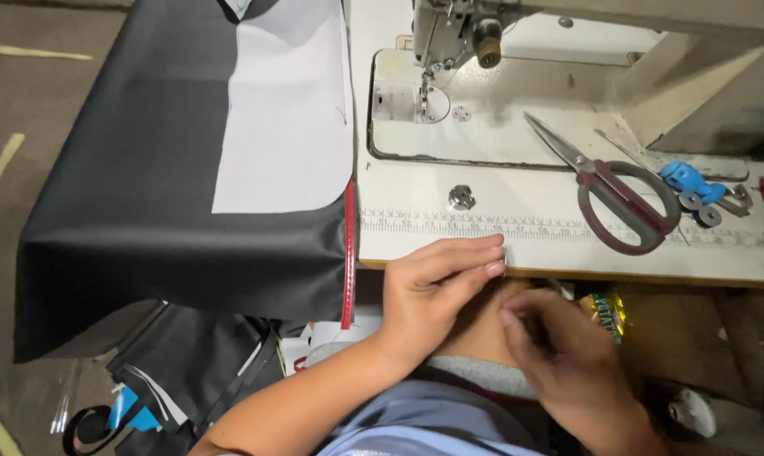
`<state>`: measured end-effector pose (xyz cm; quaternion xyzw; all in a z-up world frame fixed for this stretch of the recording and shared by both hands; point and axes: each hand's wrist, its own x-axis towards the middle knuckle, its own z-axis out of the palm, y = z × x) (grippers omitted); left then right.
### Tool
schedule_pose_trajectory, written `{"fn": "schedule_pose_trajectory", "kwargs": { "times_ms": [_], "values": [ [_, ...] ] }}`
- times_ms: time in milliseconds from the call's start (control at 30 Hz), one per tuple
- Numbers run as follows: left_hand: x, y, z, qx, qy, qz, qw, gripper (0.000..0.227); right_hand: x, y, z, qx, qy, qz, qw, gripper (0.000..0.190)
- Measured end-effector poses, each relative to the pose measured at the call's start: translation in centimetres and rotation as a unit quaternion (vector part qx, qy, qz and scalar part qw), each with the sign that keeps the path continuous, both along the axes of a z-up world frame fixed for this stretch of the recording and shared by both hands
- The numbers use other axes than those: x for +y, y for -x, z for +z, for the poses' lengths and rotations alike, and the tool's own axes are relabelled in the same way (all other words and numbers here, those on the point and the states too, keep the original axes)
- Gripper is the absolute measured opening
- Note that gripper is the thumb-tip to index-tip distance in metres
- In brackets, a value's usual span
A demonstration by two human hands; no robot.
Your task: Winding thread onto a bobbin using an industrial sewing machine and trimming the thread with scissors.
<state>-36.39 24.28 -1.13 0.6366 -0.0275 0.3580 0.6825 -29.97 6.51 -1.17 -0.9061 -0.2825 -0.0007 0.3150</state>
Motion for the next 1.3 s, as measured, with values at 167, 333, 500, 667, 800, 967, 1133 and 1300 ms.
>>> {"fn": "schedule_pose_trajectory", "kwargs": {
  "times_ms": [167, 333, 500, 667, 800, 967, 1133, 1300],
  "values": [
    [-0.3, 0.4, 0.9, 0.032, 0.022, -0.075, 0.996, 0.014, -0.1, -2.4, 0.0, -0.073, -0.089, 0.003, 0.993, 0.015],
    [-0.6, -0.7, 1.1, 0.014, -0.056, -0.021, 0.998, 0.011, -0.1, 1.2, 1.6, -0.009, -0.131, 0.033, 0.991, 0.006],
    [-0.5, -0.1, 2.8, 0.053, -0.067, -0.083, 0.993, 0.016, -1.0, -2.5, -0.2, -0.055, -0.123, -0.042, 0.99, 0.003],
    [-0.5, -1.0, 2.4, 0.023, -0.137, -0.046, 0.989, 0.009, -1.2, 0.1, 0.1, -0.015, -0.158, 0.008, 0.987, 0.009],
    [0.2, -0.5, 3.7, 0.047, -0.111, -0.12, 0.985, 0.011, -1.4, -2.6, -1.7, -0.047, -0.154, -0.079, 0.984, 0.001],
    [-0.6, -1.3, 2.8, 0.045, -0.197, -0.094, 0.975, 0.01, -2.0, -0.9, -1.4, -0.063, -0.238, 0.042, 0.968, 0.008],
    [0.5, 0.2, 4.1, 0.086, -0.1, -0.125, 0.983, 0.017, -1.1, -4.2, -2.6, -0.032, -0.08, -0.115, 0.99, 0.005],
    [0.3, 0.4, 2.5, 0.075, -0.153, -0.055, 0.984, 0.018, -2.1, -5.1, -7.6, -0.077, -0.117, 0.056, 0.989, 0.01]
  ]
}}
